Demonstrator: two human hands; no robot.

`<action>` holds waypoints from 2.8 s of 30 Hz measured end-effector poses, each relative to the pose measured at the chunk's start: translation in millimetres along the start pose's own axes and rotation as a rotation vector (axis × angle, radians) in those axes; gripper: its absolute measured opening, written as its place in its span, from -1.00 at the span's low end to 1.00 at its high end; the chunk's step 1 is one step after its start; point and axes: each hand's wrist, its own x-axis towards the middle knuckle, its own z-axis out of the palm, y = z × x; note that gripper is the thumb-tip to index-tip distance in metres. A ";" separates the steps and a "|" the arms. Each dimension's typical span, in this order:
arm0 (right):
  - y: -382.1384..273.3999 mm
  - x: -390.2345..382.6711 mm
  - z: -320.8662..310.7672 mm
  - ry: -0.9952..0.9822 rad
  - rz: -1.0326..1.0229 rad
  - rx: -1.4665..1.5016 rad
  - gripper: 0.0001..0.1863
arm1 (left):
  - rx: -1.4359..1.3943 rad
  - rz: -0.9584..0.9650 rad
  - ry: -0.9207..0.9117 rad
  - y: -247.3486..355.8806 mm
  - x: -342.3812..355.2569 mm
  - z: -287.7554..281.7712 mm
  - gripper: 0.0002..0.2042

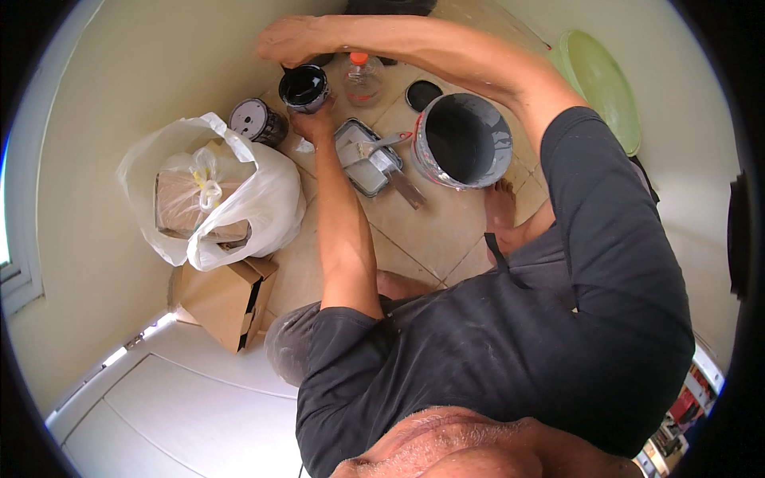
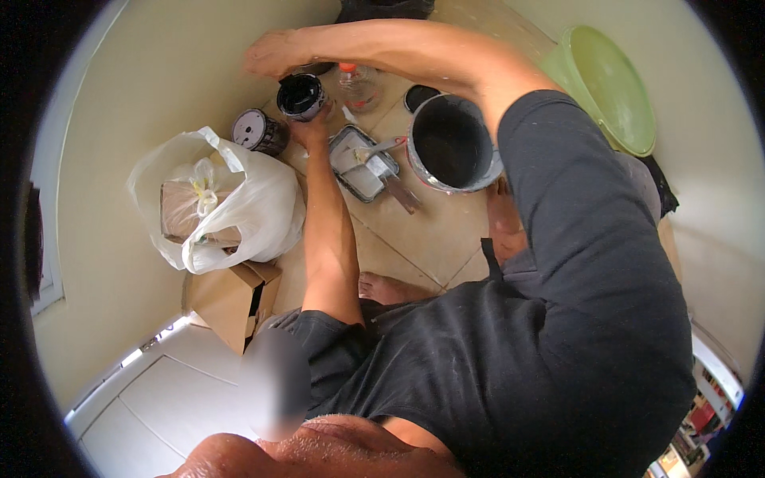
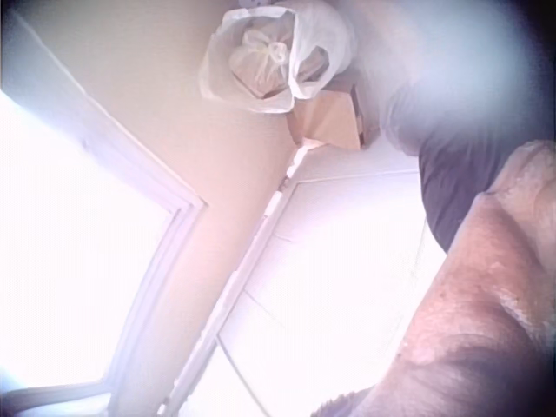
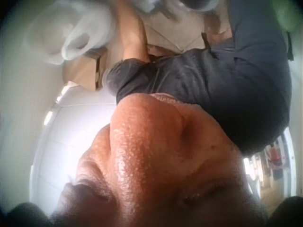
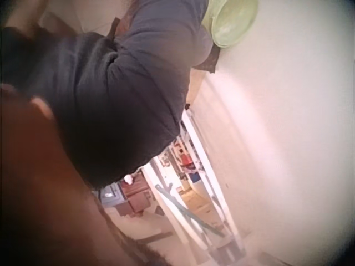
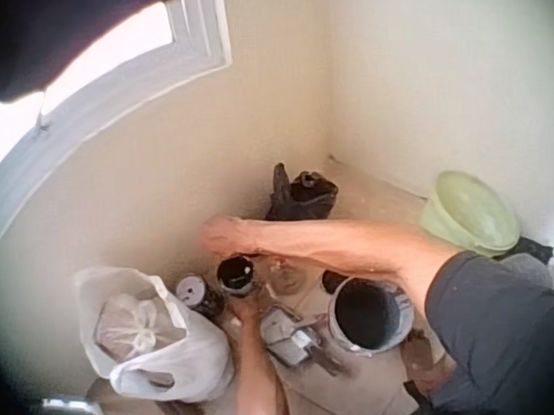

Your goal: The person opens a small paint can and stirs the contents with a stick. They then walk from an indoor tiled area to an outdoor patio while holding the can and continuing to mix the paint.

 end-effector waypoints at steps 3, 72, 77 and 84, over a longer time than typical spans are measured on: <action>6.6 -3.3 -22.8 -0.042 -0.069 0.017 -0.79 | 0.008 -0.070 0.014 -0.8 -0.6 2.0 -0.07; 3.6 -37.4 -40.6 0.131 0.460 0.121 -0.77 | 0.190 -0.231 -0.097 23.8 -11.1 -8.1 0.19; 2.0 -34.3 -39.7 0.184 0.361 0.031 -0.80 | 0.186 -0.234 -0.095 22.8 -10.2 -9.4 0.18; 9.3 -29.1 -48.7 0.197 0.341 -0.040 -0.83 | 0.188 -0.196 -0.102 22.3 -11.5 -1.8 0.19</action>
